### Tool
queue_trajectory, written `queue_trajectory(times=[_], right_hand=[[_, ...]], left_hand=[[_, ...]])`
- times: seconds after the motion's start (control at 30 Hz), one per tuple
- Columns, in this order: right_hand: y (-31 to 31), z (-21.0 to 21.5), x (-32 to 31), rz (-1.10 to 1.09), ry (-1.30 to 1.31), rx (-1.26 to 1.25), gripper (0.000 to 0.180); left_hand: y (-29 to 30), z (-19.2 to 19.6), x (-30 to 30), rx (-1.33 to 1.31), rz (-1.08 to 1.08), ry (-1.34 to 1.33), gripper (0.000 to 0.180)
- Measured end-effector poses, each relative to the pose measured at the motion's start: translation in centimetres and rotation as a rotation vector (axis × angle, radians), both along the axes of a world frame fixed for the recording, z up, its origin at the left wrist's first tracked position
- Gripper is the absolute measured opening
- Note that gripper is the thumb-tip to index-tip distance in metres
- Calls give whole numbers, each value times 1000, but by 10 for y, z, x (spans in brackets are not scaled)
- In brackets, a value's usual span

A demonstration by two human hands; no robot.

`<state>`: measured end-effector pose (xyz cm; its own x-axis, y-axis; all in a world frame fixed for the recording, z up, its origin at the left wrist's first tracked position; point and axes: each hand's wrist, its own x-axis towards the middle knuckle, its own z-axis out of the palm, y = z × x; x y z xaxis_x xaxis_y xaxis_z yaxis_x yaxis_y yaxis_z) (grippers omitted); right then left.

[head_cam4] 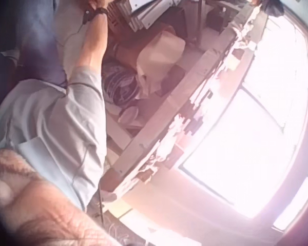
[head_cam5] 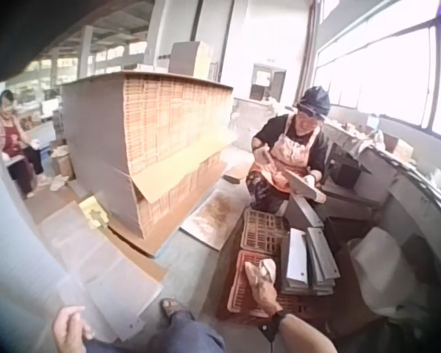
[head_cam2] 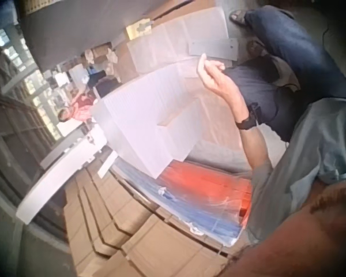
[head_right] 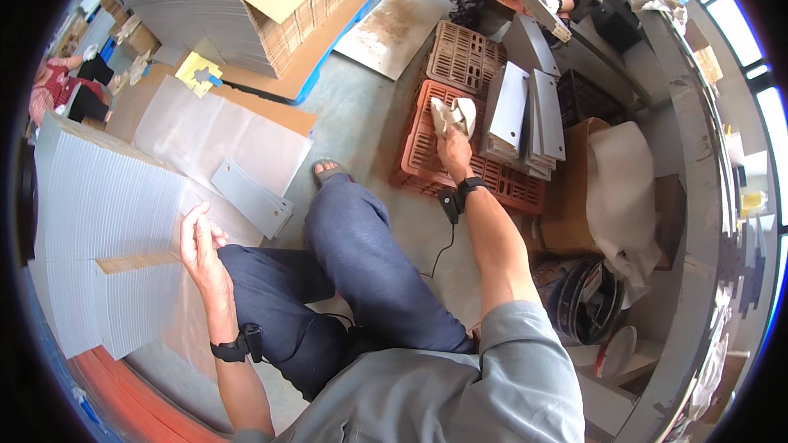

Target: Wipe down furniture panels with a cloth and stack them in an organized manner.

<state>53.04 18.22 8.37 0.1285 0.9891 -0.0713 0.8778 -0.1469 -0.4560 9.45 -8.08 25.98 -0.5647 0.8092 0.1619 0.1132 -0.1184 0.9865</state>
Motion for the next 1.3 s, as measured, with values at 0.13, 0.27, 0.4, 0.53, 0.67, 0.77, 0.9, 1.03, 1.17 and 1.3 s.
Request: queue_trajectory(times=[0.13,0.27,0.4,0.53,0.67,0.77,0.9,1.03,1.17,1.3], right_hand=[[-28,43,6,262,192,326,22],[-113,127,21,85,164,667,15],[-187,57,141,220,-145,-192,23],[-202,114,146,-138,615,48,24],[-197,215,89,-36,470,454,26],[-186,273,49,68,612,486,26],[-164,302,-28,228,1259,365,22],[-138,283,-26,214,832,633,24],[-127,219,3,423,722,469,66],[-131,165,15,372,896,341,61]], left_hand=[[3,4,-4,9,-3,-100,25],[10,2,-5,52,-91,-126,26],[26,7,18,36,-245,-156,25],[24,17,37,-41,-445,-72,27],[28,36,92,-139,-811,-77,41],[41,50,155,-72,-1009,-33,73],[80,48,223,53,-1119,-28,75],[115,29,250,-180,-962,-171,43],[130,-7,262,-213,-732,-534,40],[153,-14,276,-271,-913,-584,42]])
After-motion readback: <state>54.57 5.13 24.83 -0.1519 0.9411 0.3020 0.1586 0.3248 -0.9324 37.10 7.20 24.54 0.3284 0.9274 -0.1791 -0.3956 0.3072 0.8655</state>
